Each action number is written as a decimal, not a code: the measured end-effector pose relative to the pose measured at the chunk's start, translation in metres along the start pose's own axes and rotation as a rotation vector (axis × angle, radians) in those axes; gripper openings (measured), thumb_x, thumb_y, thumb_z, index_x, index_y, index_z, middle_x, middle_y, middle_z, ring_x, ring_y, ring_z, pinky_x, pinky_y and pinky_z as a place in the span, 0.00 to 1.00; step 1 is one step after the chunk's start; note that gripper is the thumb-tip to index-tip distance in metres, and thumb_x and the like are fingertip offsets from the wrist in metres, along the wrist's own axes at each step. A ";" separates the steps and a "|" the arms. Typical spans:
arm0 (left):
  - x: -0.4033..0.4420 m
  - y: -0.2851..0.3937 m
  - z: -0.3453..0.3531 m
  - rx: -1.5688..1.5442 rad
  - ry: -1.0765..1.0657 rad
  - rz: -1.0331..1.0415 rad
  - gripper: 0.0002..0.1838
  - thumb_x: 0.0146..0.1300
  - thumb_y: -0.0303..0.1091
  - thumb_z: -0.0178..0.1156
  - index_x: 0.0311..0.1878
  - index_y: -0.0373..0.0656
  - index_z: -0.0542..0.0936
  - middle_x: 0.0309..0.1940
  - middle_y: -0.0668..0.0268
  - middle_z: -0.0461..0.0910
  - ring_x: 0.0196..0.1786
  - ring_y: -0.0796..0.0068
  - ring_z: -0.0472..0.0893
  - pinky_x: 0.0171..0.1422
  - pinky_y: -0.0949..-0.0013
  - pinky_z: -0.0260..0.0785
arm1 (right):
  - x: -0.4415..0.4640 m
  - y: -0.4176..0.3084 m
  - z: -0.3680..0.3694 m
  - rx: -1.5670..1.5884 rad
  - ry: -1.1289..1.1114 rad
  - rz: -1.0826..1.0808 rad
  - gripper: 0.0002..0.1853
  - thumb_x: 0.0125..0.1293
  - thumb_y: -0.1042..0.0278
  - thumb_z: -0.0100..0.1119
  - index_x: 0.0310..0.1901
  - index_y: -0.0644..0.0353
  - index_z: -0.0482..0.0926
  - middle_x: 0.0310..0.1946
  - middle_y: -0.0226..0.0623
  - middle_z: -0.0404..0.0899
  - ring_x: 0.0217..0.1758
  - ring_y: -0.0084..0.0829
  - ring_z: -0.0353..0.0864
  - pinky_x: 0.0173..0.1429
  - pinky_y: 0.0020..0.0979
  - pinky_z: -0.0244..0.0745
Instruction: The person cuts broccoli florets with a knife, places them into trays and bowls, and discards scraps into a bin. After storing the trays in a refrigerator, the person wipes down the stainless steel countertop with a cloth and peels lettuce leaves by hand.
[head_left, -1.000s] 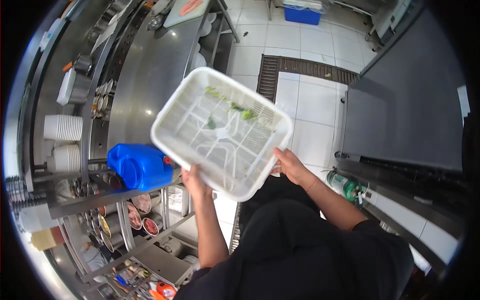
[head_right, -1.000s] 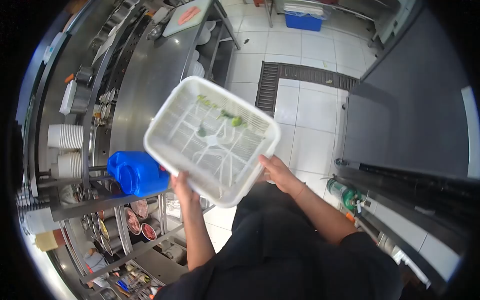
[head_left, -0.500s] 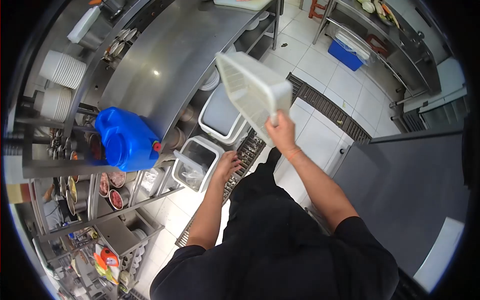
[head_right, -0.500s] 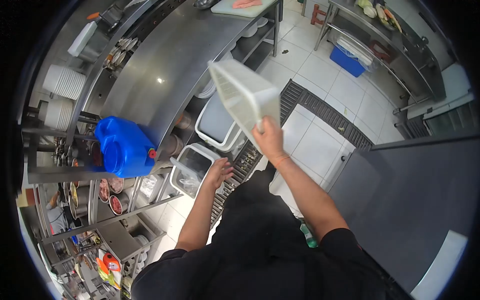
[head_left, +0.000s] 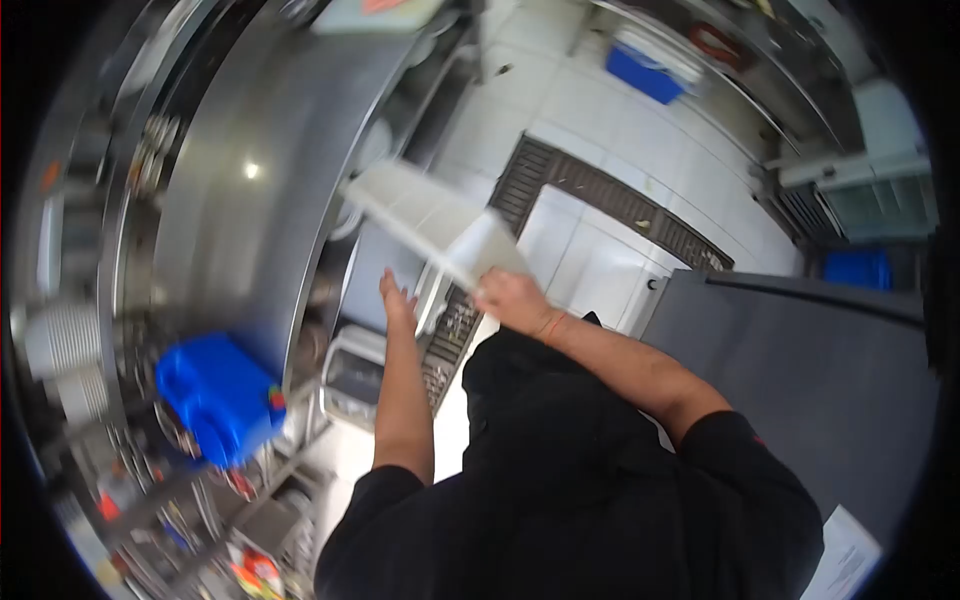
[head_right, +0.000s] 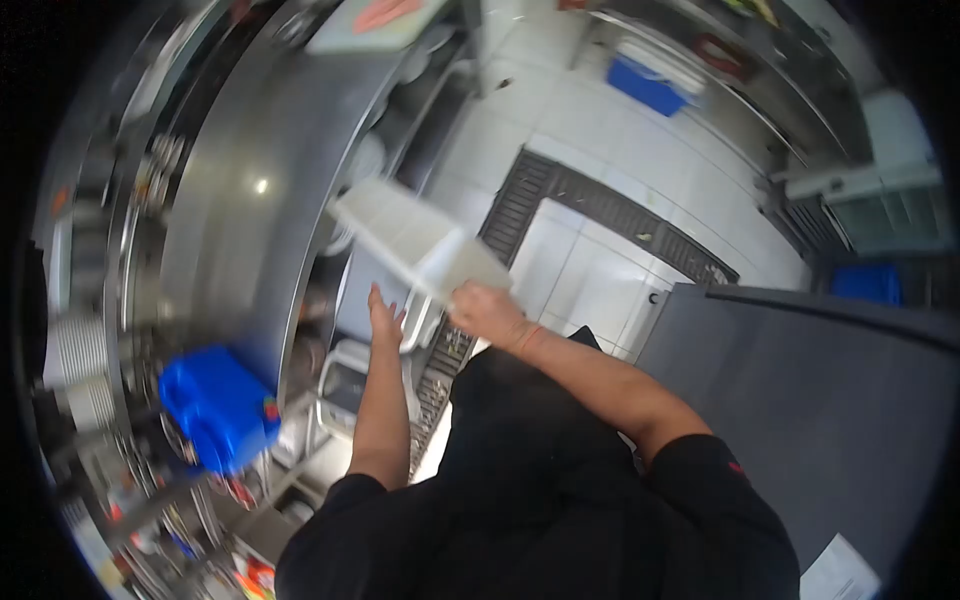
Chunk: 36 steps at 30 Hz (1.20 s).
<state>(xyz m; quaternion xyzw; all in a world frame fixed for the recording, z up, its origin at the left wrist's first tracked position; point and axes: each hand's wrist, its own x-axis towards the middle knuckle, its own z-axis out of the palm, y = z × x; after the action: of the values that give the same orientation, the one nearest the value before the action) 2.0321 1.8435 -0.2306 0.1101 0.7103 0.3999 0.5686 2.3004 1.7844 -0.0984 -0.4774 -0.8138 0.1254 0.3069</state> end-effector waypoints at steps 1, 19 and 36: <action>0.006 -0.001 0.017 0.068 -0.036 -0.009 0.48 0.72 0.64 0.54 0.83 0.47 0.48 0.82 0.54 0.53 0.82 0.47 0.54 0.78 0.40 0.55 | -0.003 0.010 0.000 0.034 0.030 0.028 0.10 0.58 0.60 0.65 0.36 0.54 0.77 0.33 0.34 0.74 0.33 0.38 0.81 0.35 0.38 0.80; -0.084 -0.031 0.176 1.279 -0.187 -0.231 0.30 0.78 0.52 0.45 0.77 0.47 0.64 0.79 0.54 0.59 0.73 0.49 0.69 0.68 0.35 0.67 | 0.023 0.315 -0.137 0.532 -0.183 -0.081 0.15 0.67 0.55 0.64 0.47 0.56 0.80 0.41 0.43 0.81 0.45 0.48 0.83 0.48 0.47 0.78; 0.011 -0.069 0.736 1.144 -0.611 -0.345 0.21 0.73 0.52 0.58 0.60 0.48 0.76 0.45 0.64 0.80 0.44 0.63 0.82 0.49 0.52 0.78 | -0.192 0.674 -0.659 0.216 1.792 1.023 0.14 0.74 0.68 0.62 0.55 0.67 0.78 0.48 0.38 0.84 0.48 0.26 0.80 0.53 0.31 0.76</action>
<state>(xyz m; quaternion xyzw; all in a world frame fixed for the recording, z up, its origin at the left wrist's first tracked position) 2.7081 2.1304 -0.3109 0.3872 0.6248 -0.1855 0.6522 3.2482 1.9078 0.0076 -0.6540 0.0281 -0.0880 0.7508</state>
